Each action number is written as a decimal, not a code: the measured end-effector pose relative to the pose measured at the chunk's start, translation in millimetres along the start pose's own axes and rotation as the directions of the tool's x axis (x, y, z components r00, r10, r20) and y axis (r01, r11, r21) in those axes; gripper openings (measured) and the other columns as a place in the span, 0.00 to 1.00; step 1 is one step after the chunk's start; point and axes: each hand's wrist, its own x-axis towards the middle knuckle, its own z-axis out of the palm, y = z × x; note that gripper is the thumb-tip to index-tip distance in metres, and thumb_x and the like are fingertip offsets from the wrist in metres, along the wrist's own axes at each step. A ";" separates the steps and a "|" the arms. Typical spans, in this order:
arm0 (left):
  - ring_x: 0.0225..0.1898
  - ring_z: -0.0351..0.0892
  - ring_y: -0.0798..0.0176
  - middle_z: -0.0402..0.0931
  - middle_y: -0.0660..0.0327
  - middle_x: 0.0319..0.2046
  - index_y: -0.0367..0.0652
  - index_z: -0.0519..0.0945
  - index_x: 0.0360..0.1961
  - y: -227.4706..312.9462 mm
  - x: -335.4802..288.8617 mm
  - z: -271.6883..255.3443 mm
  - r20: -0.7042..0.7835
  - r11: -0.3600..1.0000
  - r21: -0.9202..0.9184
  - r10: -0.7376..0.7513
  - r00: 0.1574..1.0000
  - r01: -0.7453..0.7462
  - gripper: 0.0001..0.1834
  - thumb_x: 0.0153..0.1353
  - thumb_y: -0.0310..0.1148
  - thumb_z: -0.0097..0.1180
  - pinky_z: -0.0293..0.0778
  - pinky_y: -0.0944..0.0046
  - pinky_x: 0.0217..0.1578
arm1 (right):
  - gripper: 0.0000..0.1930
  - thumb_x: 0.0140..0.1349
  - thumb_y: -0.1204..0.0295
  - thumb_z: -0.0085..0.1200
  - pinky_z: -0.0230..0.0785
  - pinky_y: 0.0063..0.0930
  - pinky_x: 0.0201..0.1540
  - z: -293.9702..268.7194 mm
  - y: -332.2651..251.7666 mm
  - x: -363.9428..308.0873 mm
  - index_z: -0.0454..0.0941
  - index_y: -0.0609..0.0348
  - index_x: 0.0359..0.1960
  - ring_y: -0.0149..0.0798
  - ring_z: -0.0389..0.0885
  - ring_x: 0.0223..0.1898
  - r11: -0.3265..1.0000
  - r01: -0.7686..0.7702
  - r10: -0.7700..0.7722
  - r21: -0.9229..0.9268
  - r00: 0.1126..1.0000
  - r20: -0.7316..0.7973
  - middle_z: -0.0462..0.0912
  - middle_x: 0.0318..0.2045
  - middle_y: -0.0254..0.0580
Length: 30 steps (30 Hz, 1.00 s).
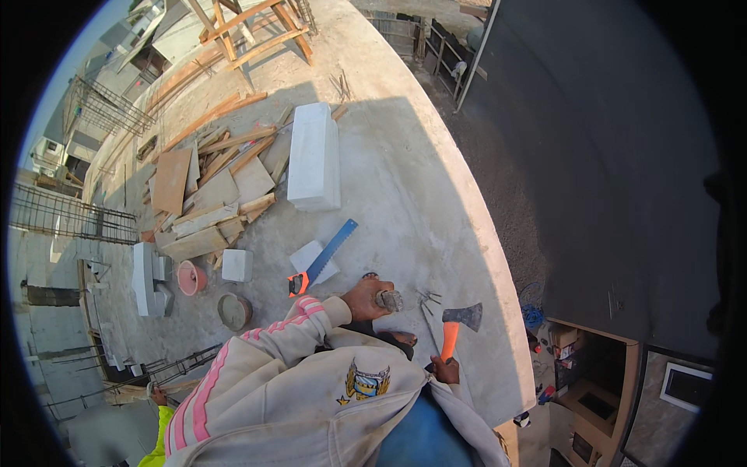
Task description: The person measures a rebar column with a tape measure, then picks up metal rods and a bundle of rebar stirrups. They walk across the construction site and use a hand axe to split a small piece of wood into smaller pieces.
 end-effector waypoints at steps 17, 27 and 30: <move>0.26 0.80 0.50 0.79 0.53 0.24 0.43 0.79 0.31 -51.4 -59.7 -137.3 -0.448 0.955 -0.296 -0.112 0.887 -0.028 0.11 0.52 0.32 0.70 0.75 0.54 0.31 | 0.23 0.49 0.55 0.75 0.73 0.42 0.29 51.7 -103.4 185.8 0.79 0.62 0.28 0.42 0.80 0.23 0.561 0.052 0.025 -0.826 0.997 0.079 0.81 0.23 0.40; 0.23 0.77 0.57 0.79 0.55 0.23 0.42 0.79 0.30 -44.4 -77.2 -171.6 -0.686 0.943 -0.330 -0.272 0.675 0.045 0.12 0.53 0.33 0.71 0.74 0.57 0.29 | 0.20 0.52 0.59 0.75 0.72 0.40 0.25 68.1 -177.1 250.0 0.77 0.61 0.31 0.41 0.80 0.22 0.405 0.126 0.092 -0.906 0.980 0.177 0.79 0.22 0.39; 0.23 0.74 0.62 0.78 0.56 0.22 0.42 0.79 0.30 -36.2 -69.9 -175.4 -0.708 0.915 -0.400 -0.342 0.618 0.049 0.12 0.55 0.34 0.71 0.73 0.58 0.29 | 0.20 0.53 0.61 0.75 0.72 0.40 0.24 70.6 -198.9 269.1 0.77 0.61 0.32 0.41 0.80 0.22 0.388 0.143 0.118 -0.911 0.972 0.203 0.79 0.22 0.39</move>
